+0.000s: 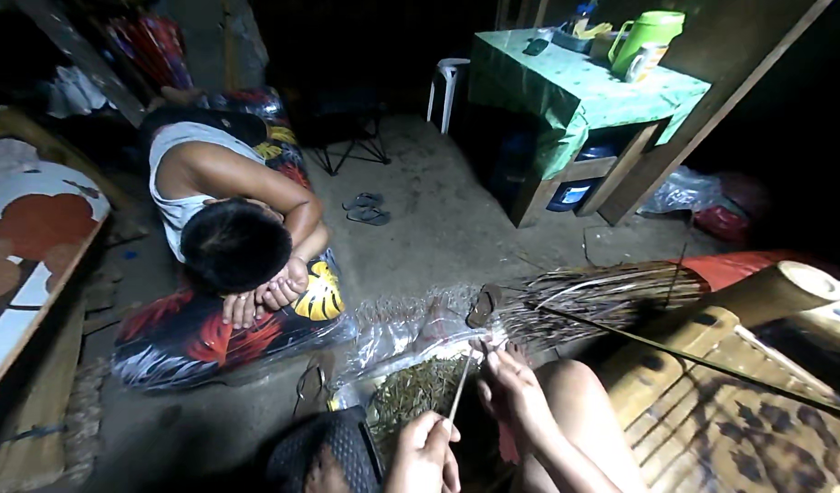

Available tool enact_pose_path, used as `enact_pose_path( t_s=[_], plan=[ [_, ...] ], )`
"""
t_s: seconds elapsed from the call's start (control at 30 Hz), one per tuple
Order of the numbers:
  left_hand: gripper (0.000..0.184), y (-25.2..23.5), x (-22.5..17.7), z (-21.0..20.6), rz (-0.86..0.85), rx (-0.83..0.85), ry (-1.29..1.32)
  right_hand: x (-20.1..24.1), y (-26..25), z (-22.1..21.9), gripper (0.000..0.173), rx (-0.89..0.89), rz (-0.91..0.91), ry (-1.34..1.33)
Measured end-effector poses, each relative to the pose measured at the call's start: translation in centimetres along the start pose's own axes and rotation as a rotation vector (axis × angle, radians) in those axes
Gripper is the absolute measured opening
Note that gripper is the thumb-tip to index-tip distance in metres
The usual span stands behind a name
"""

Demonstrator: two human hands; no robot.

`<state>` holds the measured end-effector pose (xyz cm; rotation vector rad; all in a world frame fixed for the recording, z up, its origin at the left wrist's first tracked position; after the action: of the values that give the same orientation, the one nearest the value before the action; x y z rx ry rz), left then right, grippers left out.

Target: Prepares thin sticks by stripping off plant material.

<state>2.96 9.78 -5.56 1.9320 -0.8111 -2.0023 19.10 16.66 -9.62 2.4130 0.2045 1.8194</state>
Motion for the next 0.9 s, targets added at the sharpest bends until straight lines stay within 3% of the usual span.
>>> enact_pose_path(
  t_s=[0.13, 0.4, 0.53, 0.73, 0.8, 0.9],
  plan=[
    [0.024, -0.5, -0.1, -0.1, 0.006, 0.004, 0.008, -0.5, 1.7, -2.5, 0.037, 0.115, -0.022, -0.092],
    [0.025, -0.2, 0.2, -1.0, 0.020, 0.027, 0.006, -0.3, -0.2, -0.6, 0.033, -0.072, 0.209, 0.104],
    [0.024, 0.3, 0.6, -1.1, 0.021, 0.043, -0.018, 0.0, -2.2, 2.2, 0.031, -0.190, 0.158, 0.098],
    [0.025, -0.4, 0.2, 0.1, 0.008, -0.013, 0.017, -0.1, 1.4, -1.2, 0.039, 0.097, -0.012, -0.012],
    [0.025, -0.5, 0.2, -0.2, 0.004, -0.006, 0.017, -0.5, 2.2, -2.4, 0.038, 0.159, 0.008, -0.051],
    [0.024, -0.7, 0.2, -0.6, 0.004, -0.002, 0.023, -0.4, 1.9, -2.8, 0.032, 0.114, 0.104, -0.007]
  ],
)
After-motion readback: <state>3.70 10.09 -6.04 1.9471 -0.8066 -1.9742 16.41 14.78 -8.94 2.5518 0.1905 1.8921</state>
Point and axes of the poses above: each hand's wrist, its own y-axis away from the middle knuckle, its own z-axis out of the back of the hand, x = y × z, the point moved 8 cm from there along -y, towards the middle knuckle, and after that the axes turned 1 degree about x, right-handed, at the moved point
